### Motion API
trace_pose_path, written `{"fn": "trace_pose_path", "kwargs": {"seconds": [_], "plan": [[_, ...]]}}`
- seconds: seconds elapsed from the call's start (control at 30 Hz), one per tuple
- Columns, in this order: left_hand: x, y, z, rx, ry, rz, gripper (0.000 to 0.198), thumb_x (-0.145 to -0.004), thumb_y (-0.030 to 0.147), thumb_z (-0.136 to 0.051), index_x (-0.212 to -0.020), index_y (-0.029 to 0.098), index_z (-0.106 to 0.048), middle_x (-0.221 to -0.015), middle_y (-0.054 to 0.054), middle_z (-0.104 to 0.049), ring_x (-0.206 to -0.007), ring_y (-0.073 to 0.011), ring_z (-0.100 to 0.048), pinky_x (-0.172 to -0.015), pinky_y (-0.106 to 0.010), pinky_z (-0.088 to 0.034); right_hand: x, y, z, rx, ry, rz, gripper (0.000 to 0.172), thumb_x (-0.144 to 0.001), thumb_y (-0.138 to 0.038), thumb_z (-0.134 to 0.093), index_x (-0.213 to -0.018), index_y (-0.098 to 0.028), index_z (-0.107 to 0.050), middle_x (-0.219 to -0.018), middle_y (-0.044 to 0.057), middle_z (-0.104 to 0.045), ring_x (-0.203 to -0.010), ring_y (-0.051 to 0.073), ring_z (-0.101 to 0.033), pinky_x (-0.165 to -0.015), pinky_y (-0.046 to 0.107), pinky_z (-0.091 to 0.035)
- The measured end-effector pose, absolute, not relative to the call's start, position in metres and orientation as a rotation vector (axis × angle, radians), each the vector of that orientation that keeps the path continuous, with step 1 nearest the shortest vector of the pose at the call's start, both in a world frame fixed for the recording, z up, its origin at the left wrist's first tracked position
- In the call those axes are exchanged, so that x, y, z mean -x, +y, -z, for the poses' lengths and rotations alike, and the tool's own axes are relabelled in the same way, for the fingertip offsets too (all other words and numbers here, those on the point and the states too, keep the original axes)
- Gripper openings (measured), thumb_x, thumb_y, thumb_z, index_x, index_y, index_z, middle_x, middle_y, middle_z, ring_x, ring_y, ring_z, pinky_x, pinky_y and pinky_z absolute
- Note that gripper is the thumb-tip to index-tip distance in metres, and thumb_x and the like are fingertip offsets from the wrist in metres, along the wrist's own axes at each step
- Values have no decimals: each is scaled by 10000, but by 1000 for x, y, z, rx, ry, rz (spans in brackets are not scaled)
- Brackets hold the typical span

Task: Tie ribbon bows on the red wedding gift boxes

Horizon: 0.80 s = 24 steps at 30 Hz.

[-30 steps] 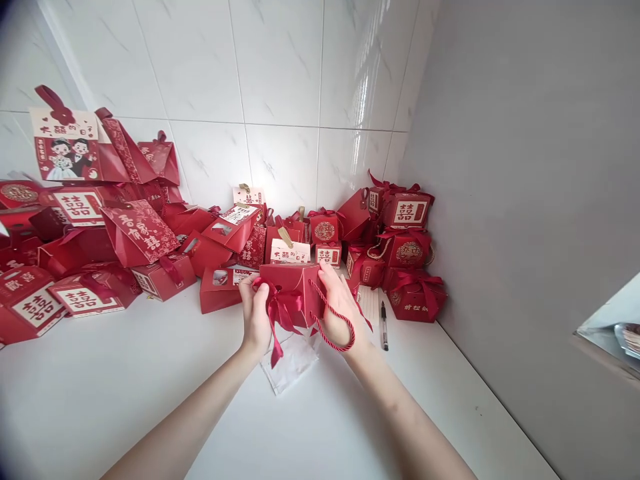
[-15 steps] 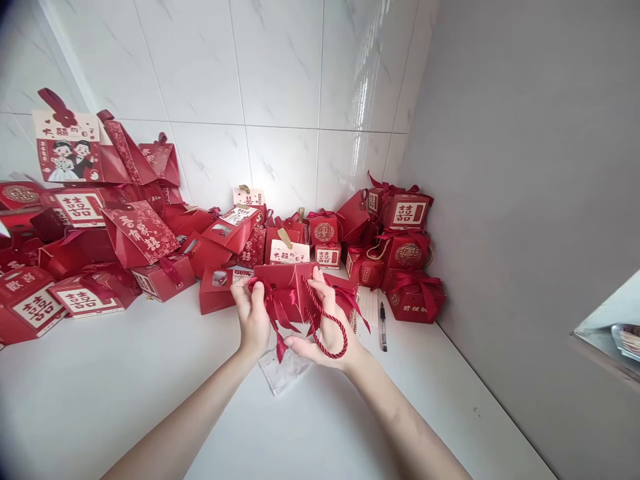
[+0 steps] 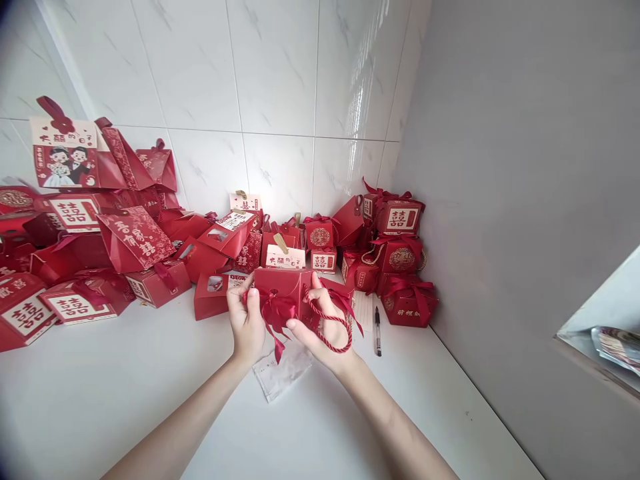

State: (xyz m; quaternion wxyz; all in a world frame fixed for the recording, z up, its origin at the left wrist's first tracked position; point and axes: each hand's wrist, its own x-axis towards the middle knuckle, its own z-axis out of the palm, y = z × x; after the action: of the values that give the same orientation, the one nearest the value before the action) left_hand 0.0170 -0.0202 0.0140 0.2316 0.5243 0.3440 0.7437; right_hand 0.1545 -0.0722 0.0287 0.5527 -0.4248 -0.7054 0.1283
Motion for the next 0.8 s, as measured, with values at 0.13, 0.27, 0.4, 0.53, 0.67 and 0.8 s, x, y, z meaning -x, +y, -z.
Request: {"fn": "trace_pose_path", "kwargs": {"seconds": [0.13,0.27,0.4,0.53,0.67,0.8], "plan": [[-17,-22,-15,-1476,934,-2034,212,-855,393,-469,-781,194,-465,-1203,-99,-560,-1064,-183,-547,-856,-291,-443,-151,-73,-29,982,-1628,-357,350,-760,-461,-616,-917,-213,-424,-983,68,-564,-730,170,-565,-662,301,-490],[-18,-25,-16,-1443,885,-2004,215,-851,392,-476,-873,190,-548,-1243,-89,-544,-1080,-187,-545,-865,-280,-450,-150,-76,-32,1020,-1612,-339,340,-849,-450,-501,-1076,-199,-527,-718,-6,-531,-692,160,-558,-749,310,-495],[-16,-26,-17,-1444,866,-1977,262,-856,401,-466,-852,184,-610,-1250,-81,-547,-1057,-198,-561,-868,-285,-456,-149,-77,-35,1099,-1566,-320,310,-904,-429,-393,-933,-217,-617,-798,34,-606,-877,199,-585,-893,334,-444],[-13,-27,-18,-1490,886,-1952,321,-877,395,-433,-1021,188,-632,-1250,-79,-554,-1118,-213,-530,-922,-303,-437,-148,-75,-36,1082,-1478,-404,335,-898,-428,-402,-856,-200,-644,-921,49,-632,-1029,223,-549,-943,339,-408],[-12,-27,-20,-1540,936,-1945,367,-890,386,-413,-1143,191,-594,-1231,-71,-574,-1161,-206,-504,-953,-285,-420,-148,-74,-35,1086,-1364,-507,328,-890,-424,-420,-1014,-203,-628,-1043,42,-626,-991,216,-566,-929,355,-425],[-13,-28,-21,-1554,1029,-1929,374,-896,386,-395,-1149,199,-597,-1181,-60,-611,-1127,-198,-533,-919,-269,-440,-146,-75,-36,1110,-1280,-594,367,-875,-460,-424,-1075,-213,-608,-968,43,-656,-897,229,-607,-756,331,-520]]}}
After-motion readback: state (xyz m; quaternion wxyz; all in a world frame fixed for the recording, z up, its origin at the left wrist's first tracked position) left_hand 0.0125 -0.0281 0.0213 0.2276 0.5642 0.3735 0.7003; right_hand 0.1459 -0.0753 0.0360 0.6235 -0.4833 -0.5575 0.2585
